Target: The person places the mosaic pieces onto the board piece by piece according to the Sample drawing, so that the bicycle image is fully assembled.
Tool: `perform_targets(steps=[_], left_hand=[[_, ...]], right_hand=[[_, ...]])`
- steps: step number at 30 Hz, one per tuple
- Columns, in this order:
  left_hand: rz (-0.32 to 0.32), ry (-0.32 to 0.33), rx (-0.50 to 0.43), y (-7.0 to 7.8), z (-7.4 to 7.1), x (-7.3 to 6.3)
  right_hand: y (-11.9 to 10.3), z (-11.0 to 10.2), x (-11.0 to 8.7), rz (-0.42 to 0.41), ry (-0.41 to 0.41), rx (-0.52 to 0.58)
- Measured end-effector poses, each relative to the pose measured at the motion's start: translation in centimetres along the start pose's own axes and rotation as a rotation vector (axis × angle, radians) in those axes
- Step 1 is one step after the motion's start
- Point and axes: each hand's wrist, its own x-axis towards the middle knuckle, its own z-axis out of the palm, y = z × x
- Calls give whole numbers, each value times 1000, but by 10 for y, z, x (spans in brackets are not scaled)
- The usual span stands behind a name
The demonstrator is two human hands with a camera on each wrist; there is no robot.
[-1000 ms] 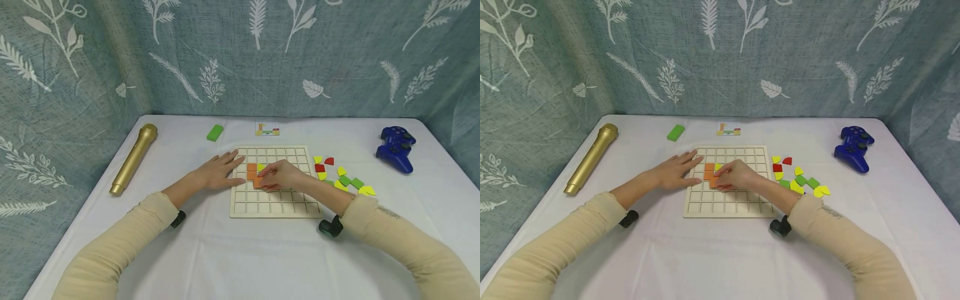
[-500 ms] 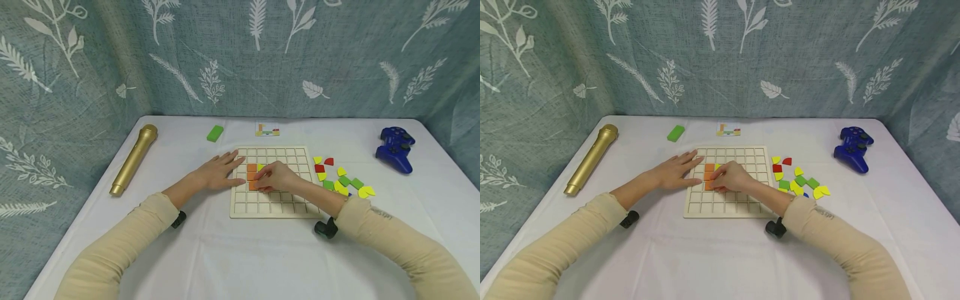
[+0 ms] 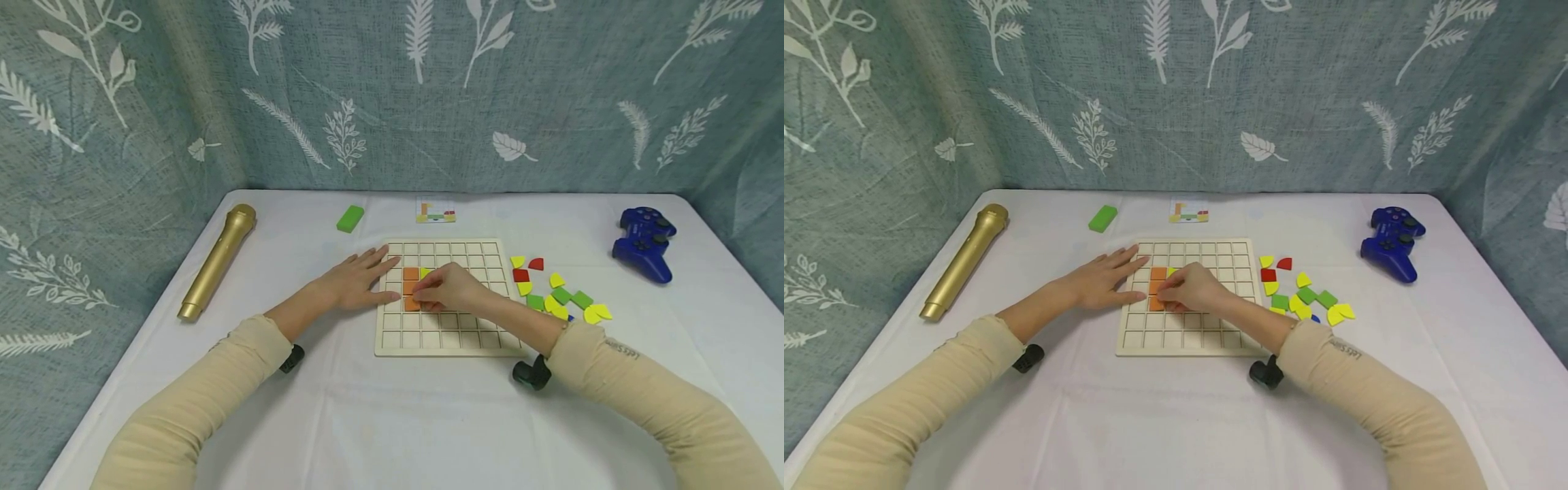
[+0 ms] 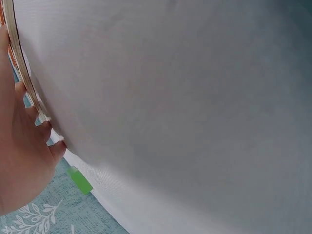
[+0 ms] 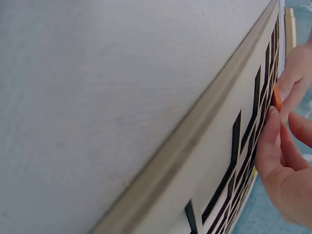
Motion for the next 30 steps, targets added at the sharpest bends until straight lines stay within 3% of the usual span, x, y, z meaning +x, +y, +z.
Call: perform_targets(steps=[14, 23, 30], left_hand=[[-1, -3, 1, 1, 0, -1], [-2, -2, 3, 0, 2, 0], [4, 4, 14, 0, 1, 0]], right_hand=[[1, -4, 1, 7, -38, 23], [8, -21, -4, 14, -175, 136], [20, -48, -15, -26, -254, 267]])
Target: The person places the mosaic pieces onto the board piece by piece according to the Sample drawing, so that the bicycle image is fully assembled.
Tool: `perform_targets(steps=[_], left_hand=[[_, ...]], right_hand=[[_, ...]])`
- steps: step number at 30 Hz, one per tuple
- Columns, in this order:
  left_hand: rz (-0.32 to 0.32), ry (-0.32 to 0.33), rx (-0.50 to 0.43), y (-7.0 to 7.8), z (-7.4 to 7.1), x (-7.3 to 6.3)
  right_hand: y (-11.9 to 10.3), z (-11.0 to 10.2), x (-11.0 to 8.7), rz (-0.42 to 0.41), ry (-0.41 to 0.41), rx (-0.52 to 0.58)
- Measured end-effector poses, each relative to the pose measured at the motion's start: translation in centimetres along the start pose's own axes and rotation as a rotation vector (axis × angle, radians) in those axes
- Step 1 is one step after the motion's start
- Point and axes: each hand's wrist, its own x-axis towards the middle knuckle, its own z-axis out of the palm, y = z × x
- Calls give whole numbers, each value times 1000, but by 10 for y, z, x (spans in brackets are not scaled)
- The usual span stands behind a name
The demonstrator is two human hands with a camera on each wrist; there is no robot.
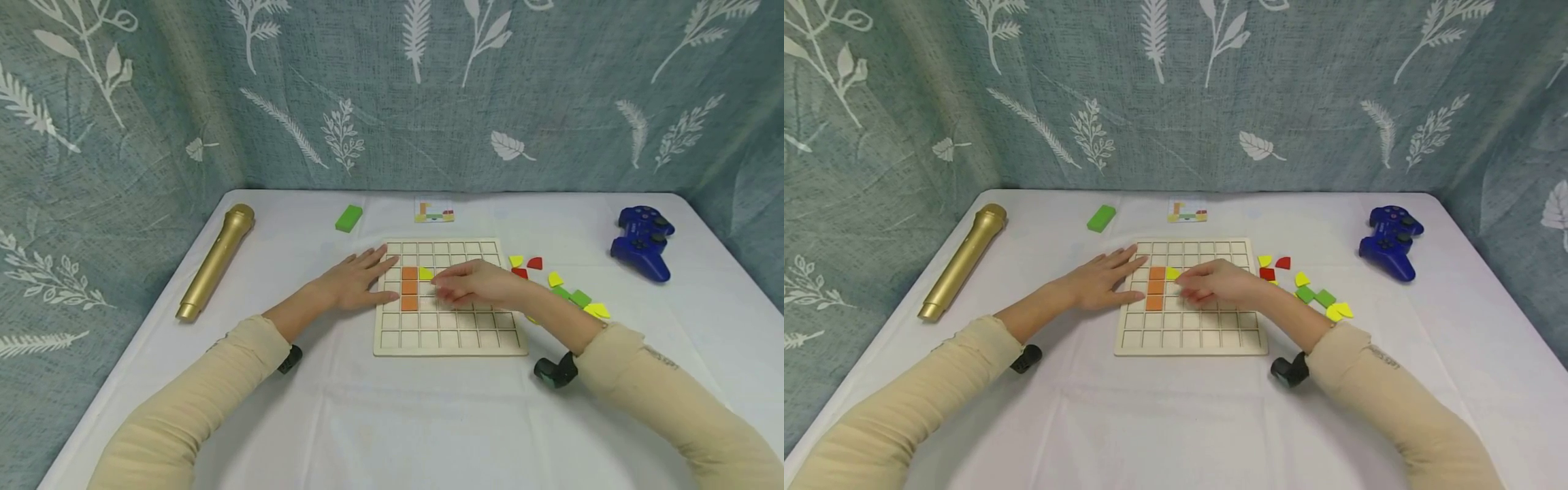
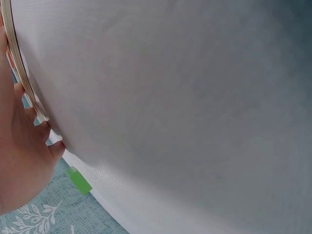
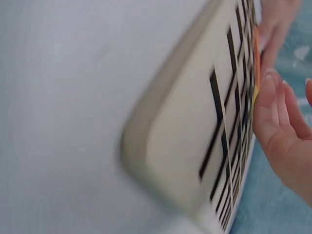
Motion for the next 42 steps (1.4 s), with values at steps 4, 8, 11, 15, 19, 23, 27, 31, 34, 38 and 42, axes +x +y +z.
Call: perform_targets(steps=[4, 8, 11, 15, 19, 23, 27, 31, 34, 38, 42], left_hand=[[3, -3, 3, 0, 0, 0], [3, -6, -5, 0, 0, 0], [3, -6, -11, 0, 0, 0], [5, -4, -11, 0, 1, 0], [6, -5, -13, 0, 0, 0], [2, -10, -25, 1, -1, -1], [0, -10, -25, 1, -2, -1], [-4, -9, -15, 0, -2, 0], [-7, -10, -19, 0, -1, 1], [-4, -9, -26, -1, -1, 1], [3, -9, -27, 0, 0, 1]], right_hand=[[2, -18, -11, 2, 12, 18], [7, -35, -21, 13, 48, 51], [13, -47, -30, 24, 71, 60], [22, -60, -44, 33, 98, 52], [30, -69, -58, 52, 131, 43], [36, -75, -71, 67, 147, 6], [40, -80, -84, 85, 156, -85], [42, -82, -95, 91, 161, -167], [42, -83, -101, 88, 157, -205], [42, -84, -105, 79, 146, -234], [42, -85, -107, 68, 141, -244]])
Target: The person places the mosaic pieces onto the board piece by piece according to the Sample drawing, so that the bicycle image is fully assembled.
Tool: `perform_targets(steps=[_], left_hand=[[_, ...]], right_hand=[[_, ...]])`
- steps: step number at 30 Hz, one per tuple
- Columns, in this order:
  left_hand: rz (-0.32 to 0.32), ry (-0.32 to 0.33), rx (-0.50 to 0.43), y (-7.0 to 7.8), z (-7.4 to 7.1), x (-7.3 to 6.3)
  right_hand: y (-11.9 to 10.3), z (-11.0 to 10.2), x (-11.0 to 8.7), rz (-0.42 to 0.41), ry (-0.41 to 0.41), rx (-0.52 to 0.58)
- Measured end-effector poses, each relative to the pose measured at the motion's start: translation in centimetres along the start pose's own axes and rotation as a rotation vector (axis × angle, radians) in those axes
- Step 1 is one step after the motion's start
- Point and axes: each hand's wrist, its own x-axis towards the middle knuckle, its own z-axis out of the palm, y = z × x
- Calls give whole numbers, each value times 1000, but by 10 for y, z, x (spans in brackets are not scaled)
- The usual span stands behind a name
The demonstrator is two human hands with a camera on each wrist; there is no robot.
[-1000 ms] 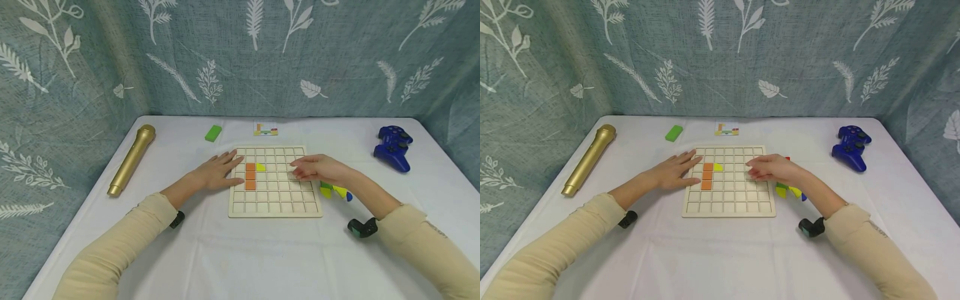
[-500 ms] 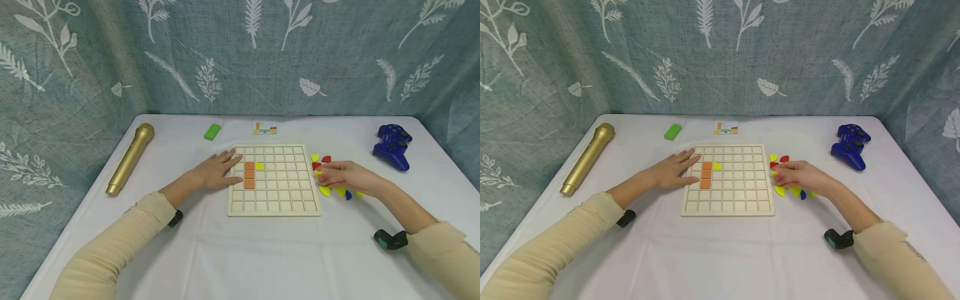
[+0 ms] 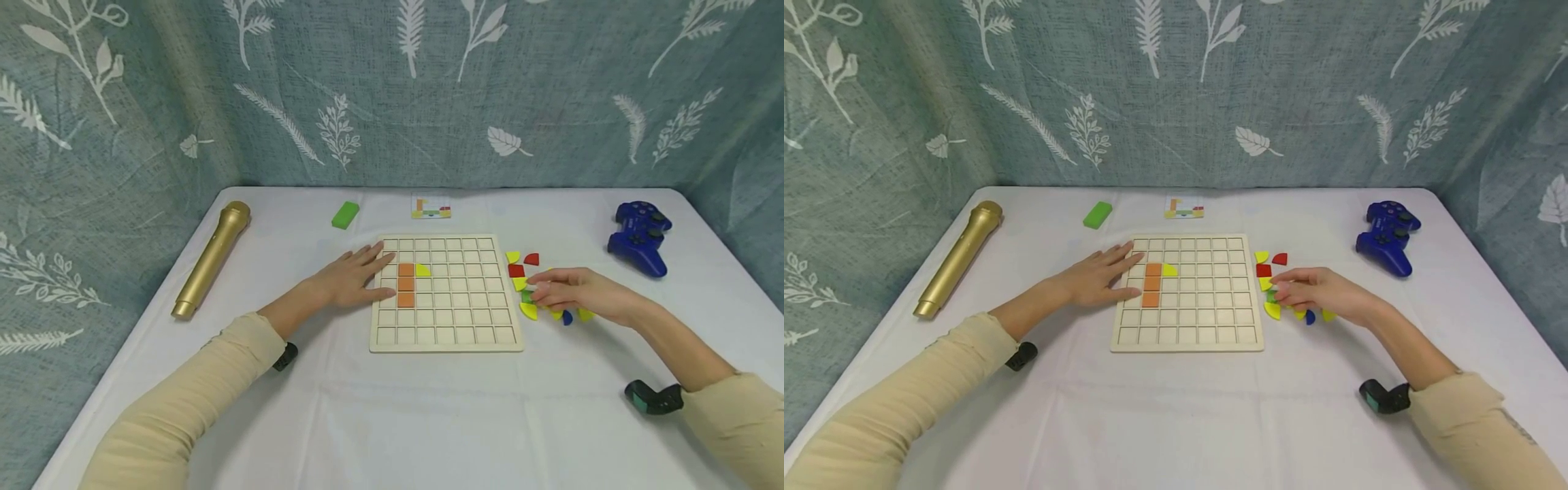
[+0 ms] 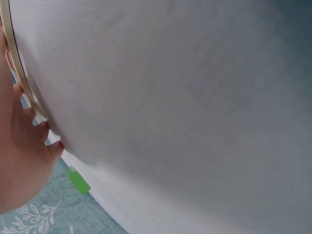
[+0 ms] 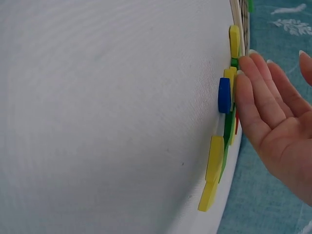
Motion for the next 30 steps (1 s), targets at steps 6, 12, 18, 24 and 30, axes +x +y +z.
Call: perform_targets(steps=[6, 12, 18, 24, 30], left_hand=[[0, -3, -5, 0, 0, -1], [0, -2, 3, -2, 2, 1], [2, 1, 2, -2, 2, 1], [0, 4, 0, -1, 2, 1], [-5, 0, 8, -1, 2, 1]], right_hand=[[-1, 1, -1, -9, -18, -31], [-3, 2, 0, -41, -31, -64], [-3, 5, 6, -69, -20, -97], [-3, 14, 13, -140, -27, -163], [-1, 20, 14, -270, -5, -309]])
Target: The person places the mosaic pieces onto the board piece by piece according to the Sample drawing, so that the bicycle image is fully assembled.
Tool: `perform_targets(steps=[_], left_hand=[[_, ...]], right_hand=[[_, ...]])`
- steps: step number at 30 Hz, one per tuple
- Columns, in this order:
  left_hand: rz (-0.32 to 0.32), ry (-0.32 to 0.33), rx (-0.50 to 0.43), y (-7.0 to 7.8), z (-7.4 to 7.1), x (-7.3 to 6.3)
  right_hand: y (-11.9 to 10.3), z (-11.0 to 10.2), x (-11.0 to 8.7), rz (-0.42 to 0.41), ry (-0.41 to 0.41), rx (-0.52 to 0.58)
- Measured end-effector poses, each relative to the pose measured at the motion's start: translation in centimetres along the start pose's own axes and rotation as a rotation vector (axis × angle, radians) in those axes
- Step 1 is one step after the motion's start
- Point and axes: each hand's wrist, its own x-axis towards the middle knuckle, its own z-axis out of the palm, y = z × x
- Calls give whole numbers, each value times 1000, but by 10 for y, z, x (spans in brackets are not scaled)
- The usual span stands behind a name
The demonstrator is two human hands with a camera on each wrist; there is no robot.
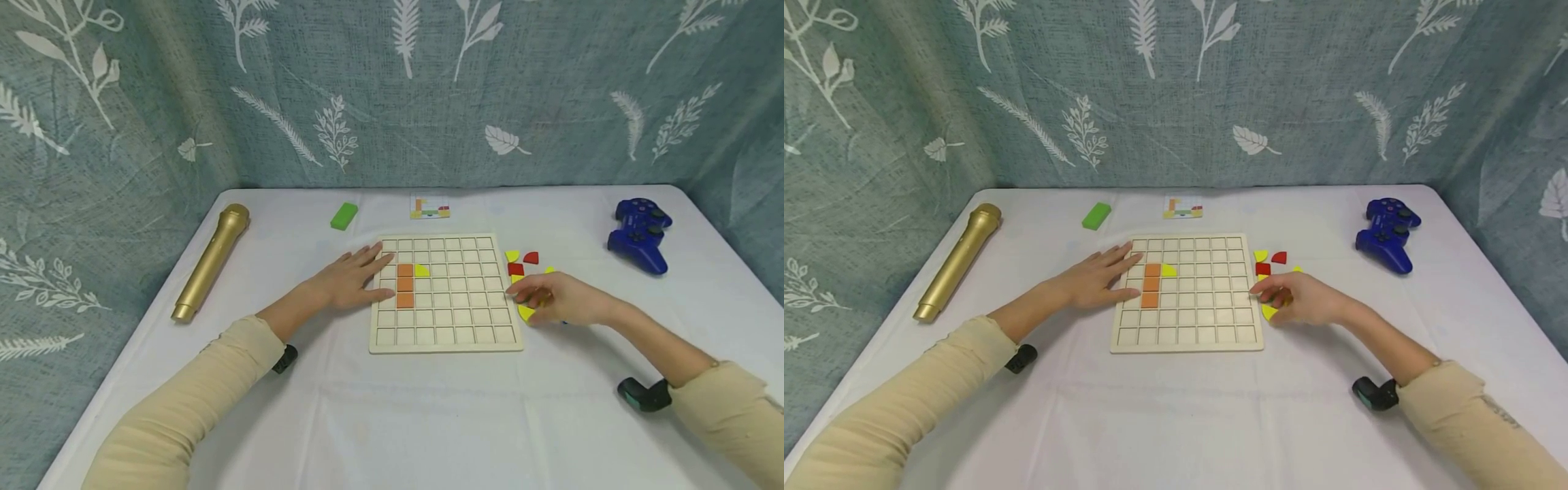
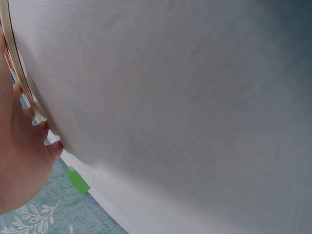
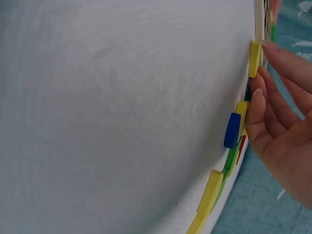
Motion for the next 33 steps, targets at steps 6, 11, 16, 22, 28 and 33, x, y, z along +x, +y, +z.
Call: perform_targets(steps=[6, 11, 16, 22, 28, 33], left_hand=[[4, 0, -4, 0, -1, -1], [8, 4, -8, -1, -1, -2], [15, 6, -13, 0, -1, -3], [22, 10, -9, 1, -2, -3], [16, 10, -7, 1, -2, -3], [18, 9, -9, 2, -2, -4]], right_hand=[[3, 3, 2, -52, -2, -80], [4, 4, 3, -52, -3, -95], [0, 5, 1, -34, 23, -107], [-5, 4, 2, -29, 81, -175], [-10, 2, 13, 0, 153, -155], [-20, 4, 25, 124, 144, -2]])
